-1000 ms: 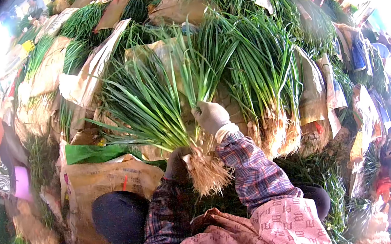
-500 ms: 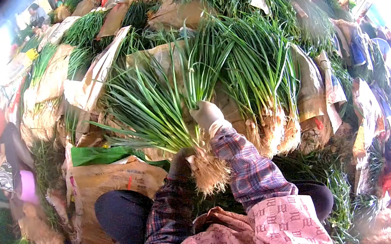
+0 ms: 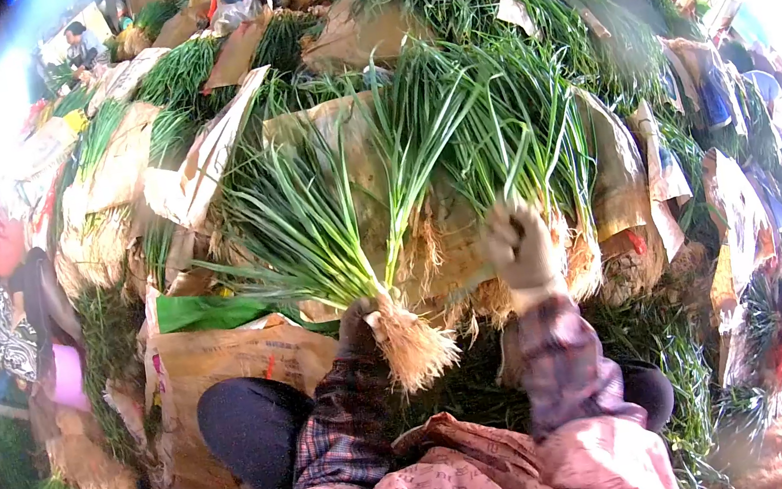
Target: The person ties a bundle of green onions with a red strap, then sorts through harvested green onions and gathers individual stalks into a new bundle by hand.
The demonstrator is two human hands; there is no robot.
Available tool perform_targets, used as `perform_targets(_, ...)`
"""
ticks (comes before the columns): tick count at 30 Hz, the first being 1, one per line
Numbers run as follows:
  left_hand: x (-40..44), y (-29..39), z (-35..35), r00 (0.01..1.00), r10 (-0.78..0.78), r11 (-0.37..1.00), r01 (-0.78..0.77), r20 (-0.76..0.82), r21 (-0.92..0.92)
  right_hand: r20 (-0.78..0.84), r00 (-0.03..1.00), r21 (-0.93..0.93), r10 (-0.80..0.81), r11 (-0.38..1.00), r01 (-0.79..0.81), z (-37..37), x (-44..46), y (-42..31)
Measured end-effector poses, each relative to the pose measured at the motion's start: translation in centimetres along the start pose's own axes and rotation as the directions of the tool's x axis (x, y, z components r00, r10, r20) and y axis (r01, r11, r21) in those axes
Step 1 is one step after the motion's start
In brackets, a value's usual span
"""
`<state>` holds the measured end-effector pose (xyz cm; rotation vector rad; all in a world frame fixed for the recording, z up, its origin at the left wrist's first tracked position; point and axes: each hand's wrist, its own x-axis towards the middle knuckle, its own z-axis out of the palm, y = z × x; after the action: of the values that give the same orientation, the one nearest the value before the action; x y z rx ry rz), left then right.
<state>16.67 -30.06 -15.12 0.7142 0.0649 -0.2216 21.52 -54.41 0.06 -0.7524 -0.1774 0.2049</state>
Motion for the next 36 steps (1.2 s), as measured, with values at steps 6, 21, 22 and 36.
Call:
perform_targets(6,2.0,-2.6,-2.0,0.985,-0.106,0.993,0.098,-0.135,-0.061,-0.327,0.569,-0.945,0.754,-0.260,-0.199,-5.2,-6.6,3.3)
perform_targets(21,1.1,-3.0,-3.5,0.988,-0.135,0.991,0.132,-0.080,-0.032,-0.115,0.973,-0.045,0.198,0.978,-0.204,4.1,10.2,8.8)
perform_targets(22,1.0,-3.0,-4.1,0.988,-0.154,0.983,0.152,-0.016,-0.105,0.040,0.999,0.192,0.022,0.981,-0.029,4.3,9.8,6.8)
perform_targets(36,4.2,-3.2,-7.6,0.819,0.130,0.988,-0.060,0.559,-0.143,-0.479,0.856,-0.729,-0.195,-0.455,-0.512,-1.2,13.2,8.3)
